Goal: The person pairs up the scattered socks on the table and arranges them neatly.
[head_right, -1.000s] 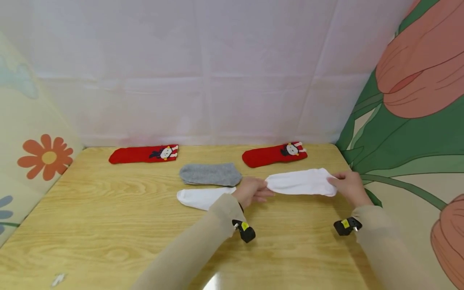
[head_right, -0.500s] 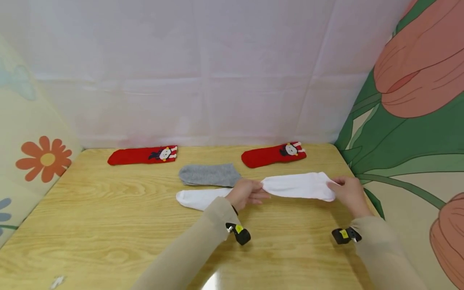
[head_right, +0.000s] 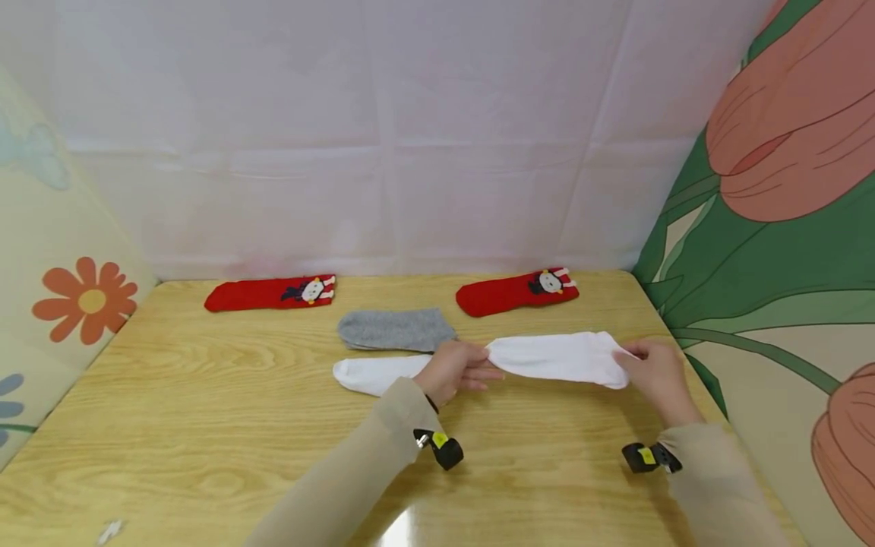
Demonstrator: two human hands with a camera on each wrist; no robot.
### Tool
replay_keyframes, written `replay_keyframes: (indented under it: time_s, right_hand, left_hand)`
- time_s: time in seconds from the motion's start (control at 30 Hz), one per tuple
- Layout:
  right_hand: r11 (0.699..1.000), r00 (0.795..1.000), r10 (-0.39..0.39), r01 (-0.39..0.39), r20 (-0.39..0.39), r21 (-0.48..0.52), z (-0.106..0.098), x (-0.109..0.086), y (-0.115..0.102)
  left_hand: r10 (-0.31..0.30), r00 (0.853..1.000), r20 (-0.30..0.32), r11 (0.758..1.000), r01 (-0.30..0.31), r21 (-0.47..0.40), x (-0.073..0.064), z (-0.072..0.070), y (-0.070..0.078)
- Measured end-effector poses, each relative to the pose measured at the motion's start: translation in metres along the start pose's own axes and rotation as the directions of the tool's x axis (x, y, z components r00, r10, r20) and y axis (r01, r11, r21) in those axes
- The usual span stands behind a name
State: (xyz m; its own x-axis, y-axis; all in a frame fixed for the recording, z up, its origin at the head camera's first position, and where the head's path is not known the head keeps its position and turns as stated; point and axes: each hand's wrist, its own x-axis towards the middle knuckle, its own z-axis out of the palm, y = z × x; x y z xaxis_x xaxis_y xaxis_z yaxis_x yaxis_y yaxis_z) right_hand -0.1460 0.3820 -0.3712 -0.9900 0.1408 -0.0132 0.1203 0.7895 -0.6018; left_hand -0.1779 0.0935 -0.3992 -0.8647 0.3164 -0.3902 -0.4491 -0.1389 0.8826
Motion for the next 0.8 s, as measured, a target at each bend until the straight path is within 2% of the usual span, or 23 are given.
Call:
replay_keyframes:
  time_s: [0.27, 0.57, 0.8]
  right_hand:
    - [0.999, 1.000, 0.015, -0.014, -0.010, 0.034, 0.008, -0.007, -0.001]
    - [0.988, 0.990, 0.114, -0.122, 0.081, 0.094, 0.013, -0.016, -0.008]
    - [0.986, 0.987, 0.125, -0.135, 0.099, 0.099, 0.017, -0.023, -0.012]
  left_hand:
    - [-0.005, 1.000, -0.008, 1.000, 0.005, -0.001, -0.008, -0.006, 0.001]
    - [-0.001, 1.000, 0.000, 1.000, 0.001, 0.017, -0.019, -0.017, -0.001]
    - [0.018, 0.999, 0.031, 0.999, -0.018, 0.026, -0.029, -0.026, -0.003]
